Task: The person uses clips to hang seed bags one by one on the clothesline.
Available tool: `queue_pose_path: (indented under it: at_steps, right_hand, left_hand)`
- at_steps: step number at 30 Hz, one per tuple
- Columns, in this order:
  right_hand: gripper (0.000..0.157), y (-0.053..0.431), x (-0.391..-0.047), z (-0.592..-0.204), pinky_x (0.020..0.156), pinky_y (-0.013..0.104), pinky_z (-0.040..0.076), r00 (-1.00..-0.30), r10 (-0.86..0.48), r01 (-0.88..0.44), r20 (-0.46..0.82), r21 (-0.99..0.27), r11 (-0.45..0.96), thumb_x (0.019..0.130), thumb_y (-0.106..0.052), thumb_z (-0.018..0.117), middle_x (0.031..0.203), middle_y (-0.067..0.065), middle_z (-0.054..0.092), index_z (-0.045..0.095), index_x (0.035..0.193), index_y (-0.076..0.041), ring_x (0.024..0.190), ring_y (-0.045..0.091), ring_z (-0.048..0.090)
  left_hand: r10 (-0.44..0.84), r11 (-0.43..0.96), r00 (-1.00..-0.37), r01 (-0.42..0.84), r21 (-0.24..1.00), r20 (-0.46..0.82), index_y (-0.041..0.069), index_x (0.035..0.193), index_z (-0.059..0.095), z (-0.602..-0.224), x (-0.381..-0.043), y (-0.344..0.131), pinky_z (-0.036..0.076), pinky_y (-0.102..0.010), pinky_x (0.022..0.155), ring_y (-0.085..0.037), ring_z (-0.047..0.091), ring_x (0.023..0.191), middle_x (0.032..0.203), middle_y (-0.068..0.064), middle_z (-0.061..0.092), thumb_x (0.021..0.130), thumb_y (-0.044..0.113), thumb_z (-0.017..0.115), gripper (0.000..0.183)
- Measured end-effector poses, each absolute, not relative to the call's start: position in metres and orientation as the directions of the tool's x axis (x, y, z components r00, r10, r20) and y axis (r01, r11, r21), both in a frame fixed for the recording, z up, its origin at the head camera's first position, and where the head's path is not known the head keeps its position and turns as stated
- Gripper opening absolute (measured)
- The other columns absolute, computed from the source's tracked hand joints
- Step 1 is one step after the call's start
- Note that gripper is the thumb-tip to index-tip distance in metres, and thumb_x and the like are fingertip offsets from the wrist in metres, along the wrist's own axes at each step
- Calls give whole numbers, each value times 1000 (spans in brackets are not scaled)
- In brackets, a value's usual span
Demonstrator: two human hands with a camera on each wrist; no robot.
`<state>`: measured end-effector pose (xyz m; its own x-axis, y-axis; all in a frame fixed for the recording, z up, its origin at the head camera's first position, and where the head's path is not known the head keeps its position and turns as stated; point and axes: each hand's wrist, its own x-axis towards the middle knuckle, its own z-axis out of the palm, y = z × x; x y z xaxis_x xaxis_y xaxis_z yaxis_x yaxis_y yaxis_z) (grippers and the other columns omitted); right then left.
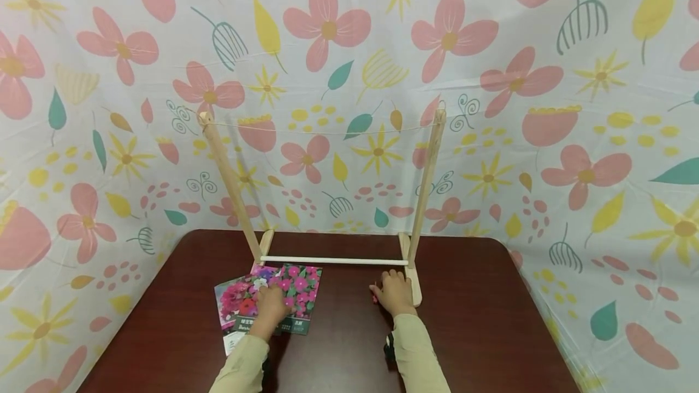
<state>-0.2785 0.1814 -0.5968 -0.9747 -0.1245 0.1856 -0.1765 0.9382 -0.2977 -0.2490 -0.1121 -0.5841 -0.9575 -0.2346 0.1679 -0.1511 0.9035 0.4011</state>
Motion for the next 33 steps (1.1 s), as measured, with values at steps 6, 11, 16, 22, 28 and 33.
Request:
queue_pose_path:
  at_steps: [6,11,16,22,28,33]
  right_hand:
    - [27,181,-279,-596,68,44,39,-973,-121,-176,194,-297,939,87,-35,71,76,1,49,60,81,-11,72,22,48]
    - [25,180,-281,-597,68,44,39,-972,-126,-181,197,-289,940,87,-34,71,77,2,51,61,81,-12,75,24,50]
    - [22,179,-284,-597,68,45,39,-971,-144,-196,193,-290,937,87,-30,71,77,3,51,60,80,-12,77,25,50]
    - [24,179,-288,-597,65,44,37,-963,-159,-219,218,-289,932,89,-21,68,73,3,49,54,71,-13,72,25,47]
    - [38,179,-288,-593,62,40,32,-955,-167,-236,246,-288,928,90,-18,66,66,2,42,44,59,-14,65,23,42]
    - [42,178,-287,-590,62,42,35,-948,-175,-250,265,-283,926,88,-18,68,63,0,40,43,54,-15,63,23,44]
  left_hand:
    - [-262,871,-964,-219,440,40,-16,105,47,-585,-257,-117,44,-58,82,-46,46,93,96,-36,46,54,18,95,77]
    - [-268,858,-963,-238,455,0,-14,109,46,-587,-261,-119,41,-60,87,-48,45,98,100,-35,45,55,20,95,81]
    - [-252,854,-968,-222,470,1,-13,108,46,-586,-261,-120,40,-61,88,-50,45,98,101,-33,44,55,19,95,80]
    - [-210,845,-978,-186,501,-9,-13,110,45,-581,-263,-124,41,-60,87,-49,44,100,102,-32,43,54,17,95,81]
    - [-182,870,-983,-151,469,22,-11,106,47,-579,-262,-125,46,-57,81,-47,47,97,98,-32,48,54,17,95,76]
    - [-146,881,-987,-97,463,71,-9,101,50,-578,-261,-128,47,-55,78,-46,50,92,94,-31,51,56,7,91,64]
